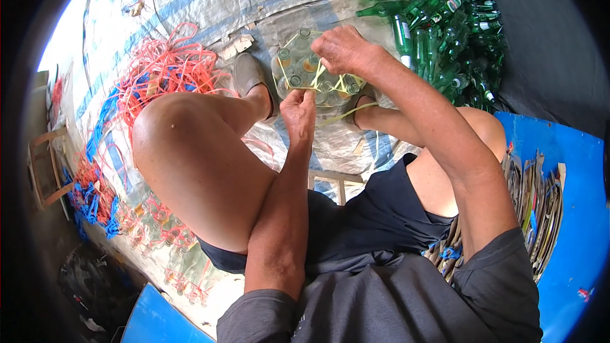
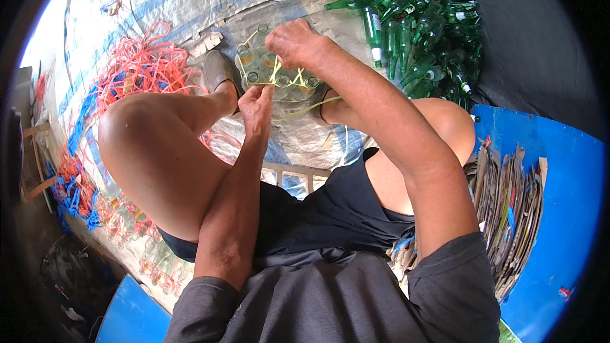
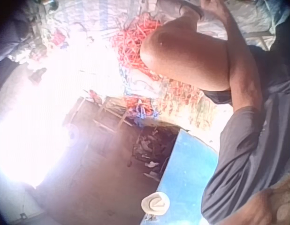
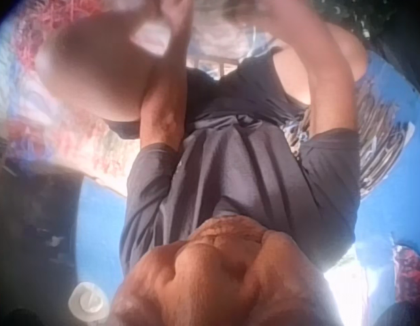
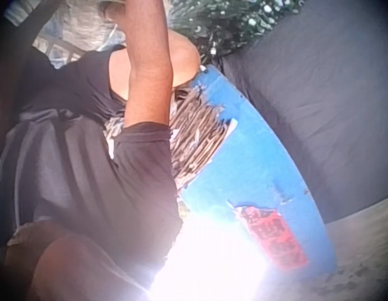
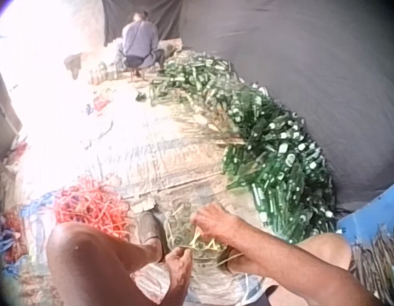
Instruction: The person weaves a plastic cord through a base of glass bottles to create a basket.
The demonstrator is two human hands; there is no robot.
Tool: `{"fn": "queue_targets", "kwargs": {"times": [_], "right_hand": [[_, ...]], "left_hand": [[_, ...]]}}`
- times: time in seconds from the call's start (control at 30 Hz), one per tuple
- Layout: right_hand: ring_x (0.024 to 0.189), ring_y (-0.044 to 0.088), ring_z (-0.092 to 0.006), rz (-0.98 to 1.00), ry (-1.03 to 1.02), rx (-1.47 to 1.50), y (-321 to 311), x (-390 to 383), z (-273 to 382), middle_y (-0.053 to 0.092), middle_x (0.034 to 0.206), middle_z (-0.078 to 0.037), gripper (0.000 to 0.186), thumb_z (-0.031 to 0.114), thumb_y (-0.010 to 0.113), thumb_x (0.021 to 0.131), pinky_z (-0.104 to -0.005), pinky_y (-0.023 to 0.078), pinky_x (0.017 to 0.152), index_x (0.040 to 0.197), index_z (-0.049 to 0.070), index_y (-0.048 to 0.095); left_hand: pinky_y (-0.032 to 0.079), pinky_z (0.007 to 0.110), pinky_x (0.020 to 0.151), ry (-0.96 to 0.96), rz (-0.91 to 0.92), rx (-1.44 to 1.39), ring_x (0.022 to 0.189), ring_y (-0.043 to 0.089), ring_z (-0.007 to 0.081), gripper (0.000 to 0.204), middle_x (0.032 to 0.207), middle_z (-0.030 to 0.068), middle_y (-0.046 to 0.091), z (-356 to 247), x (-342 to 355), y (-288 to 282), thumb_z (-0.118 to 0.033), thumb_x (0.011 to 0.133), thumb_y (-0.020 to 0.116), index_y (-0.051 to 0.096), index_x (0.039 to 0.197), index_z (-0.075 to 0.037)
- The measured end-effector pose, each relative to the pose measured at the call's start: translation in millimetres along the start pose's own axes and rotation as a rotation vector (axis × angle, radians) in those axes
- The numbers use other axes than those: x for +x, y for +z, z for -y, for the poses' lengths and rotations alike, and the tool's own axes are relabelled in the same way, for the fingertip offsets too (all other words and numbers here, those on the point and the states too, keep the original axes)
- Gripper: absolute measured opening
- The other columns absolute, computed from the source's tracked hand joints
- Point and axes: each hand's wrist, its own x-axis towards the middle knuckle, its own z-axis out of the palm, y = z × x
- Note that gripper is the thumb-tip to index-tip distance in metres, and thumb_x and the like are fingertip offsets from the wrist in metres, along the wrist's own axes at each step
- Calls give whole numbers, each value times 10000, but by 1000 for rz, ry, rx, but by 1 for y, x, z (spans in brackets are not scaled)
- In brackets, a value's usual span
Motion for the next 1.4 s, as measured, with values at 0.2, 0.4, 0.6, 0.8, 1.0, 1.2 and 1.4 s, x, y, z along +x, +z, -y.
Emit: {"fn": "queue_targets", "kwargs": {"times": [0.2,0.4,0.6,0.8,1.0,1.2,1.4], "right_hand": [[728,675,-373,-29,-23,-34,2,6,-3,661,718,-171,30,90,652,735,-482,529,630,753,69,639],[734,670,-379,-22,-41,30,2,13,-4,647,706,-172,43,44,644,729,-489,514,618,746,71,615],[734,660,-383,-45,-33,65,10,21,-8,639,706,-162,61,32,638,735,-489,502,613,750,81,605],[759,642,-386,-50,-16,127,16,28,-10,639,729,-133,77,44,647,730,-503,469,608,757,100,601],[762,638,-378,-31,17,177,16,33,-10,650,743,-111,104,19,637,693,-488,467,610,731,110,608],[774,647,-362,14,56,230,15,36,-6,659,758,-104,122,4,636,665,-476,471,616,719,111,611],[780,663,-341,4,74,174,22,40,-9,667,764,-90,132,-1,636,664,-470,486,622,732,110,623]], "left_hand": [[348,217,587,0,-7,-85,657,465,41,148,752,-53,598,5,2,0,-102,863,687,720,933,24],[336,216,581,-33,-35,-58,646,443,41,140,748,-58,585,8,4,-1,-97,873,670,716,924,25],[316,219,565,-8,-44,-54,645,421,37,134,731,-65,555,10,4,2,-87,886,641,705,914,27],[306,221,558,-10,-68,-54,634,402,36,131,711,-62,531,2,0,5,-91,890,630,689,884,26],[353,232,557,-3,-97,-59,624,431,42,143,668,-41,544,4,2,7,-64,867,606,646,794,52],[348,227,555,2,-109,-56,621,432,38,129,666,-43,547,1,1,7,-53,859,616,665,809,56],[321,220,546,15,-92,-101,616,404,29,114,670,-64,523,2,1,11,-43,863,628,666,803,45]]}}
